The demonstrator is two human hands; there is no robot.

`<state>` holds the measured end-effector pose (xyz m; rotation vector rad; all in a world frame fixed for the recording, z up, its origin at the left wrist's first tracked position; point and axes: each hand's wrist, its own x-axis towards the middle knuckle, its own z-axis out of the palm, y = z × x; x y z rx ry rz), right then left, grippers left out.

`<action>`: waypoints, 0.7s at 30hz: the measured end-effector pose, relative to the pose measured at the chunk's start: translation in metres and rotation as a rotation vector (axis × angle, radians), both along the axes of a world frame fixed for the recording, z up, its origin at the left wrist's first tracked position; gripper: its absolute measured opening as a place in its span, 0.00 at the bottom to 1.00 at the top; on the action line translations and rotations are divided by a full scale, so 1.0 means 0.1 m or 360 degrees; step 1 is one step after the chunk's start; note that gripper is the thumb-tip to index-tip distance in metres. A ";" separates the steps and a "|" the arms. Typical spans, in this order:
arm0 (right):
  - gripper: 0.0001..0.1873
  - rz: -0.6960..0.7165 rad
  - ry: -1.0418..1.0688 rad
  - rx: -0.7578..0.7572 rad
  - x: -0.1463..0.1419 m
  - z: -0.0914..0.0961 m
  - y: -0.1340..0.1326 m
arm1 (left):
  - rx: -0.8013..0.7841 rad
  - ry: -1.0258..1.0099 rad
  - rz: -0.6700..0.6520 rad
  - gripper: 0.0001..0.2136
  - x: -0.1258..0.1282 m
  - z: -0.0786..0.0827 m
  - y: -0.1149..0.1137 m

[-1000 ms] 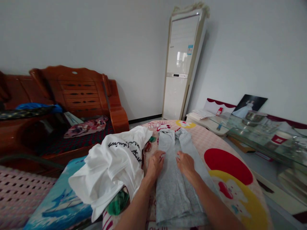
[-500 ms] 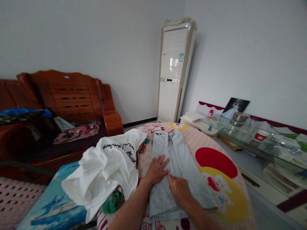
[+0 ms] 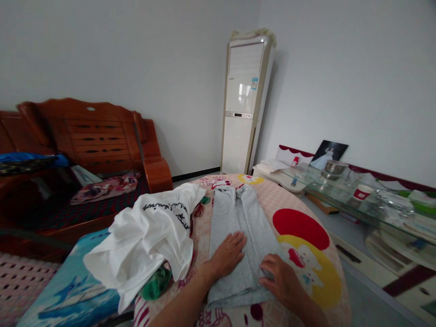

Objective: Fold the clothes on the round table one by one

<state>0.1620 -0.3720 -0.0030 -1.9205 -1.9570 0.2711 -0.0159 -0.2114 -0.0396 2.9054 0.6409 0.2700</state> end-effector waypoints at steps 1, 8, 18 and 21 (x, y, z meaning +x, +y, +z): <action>0.13 0.0069 0.0020 -0.0020 0.02 0.01 -0.05 | -0.0020 0.0013 -0.0056 0.26 -0.01 0.01 -0.07; 0.30 0.0240 -0.0090 -0.0182 0.09 0.00 -0.25 | -0.0213 0.0030 -0.0331 0.37 -0.29 0.13 -0.39; 0.37 0.0193 -0.0370 0.0032 -0.05 -0.19 -0.35 | -0.0340 -0.0017 -0.0326 0.34 -0.44 0.22 -0.74; 0.34 0.0130 -0.0365 0.0120 -0.06 -0.23 -0.31 | -0.0375 -0.0013 -0.0338 0.34 -0.47 0.26 -0.78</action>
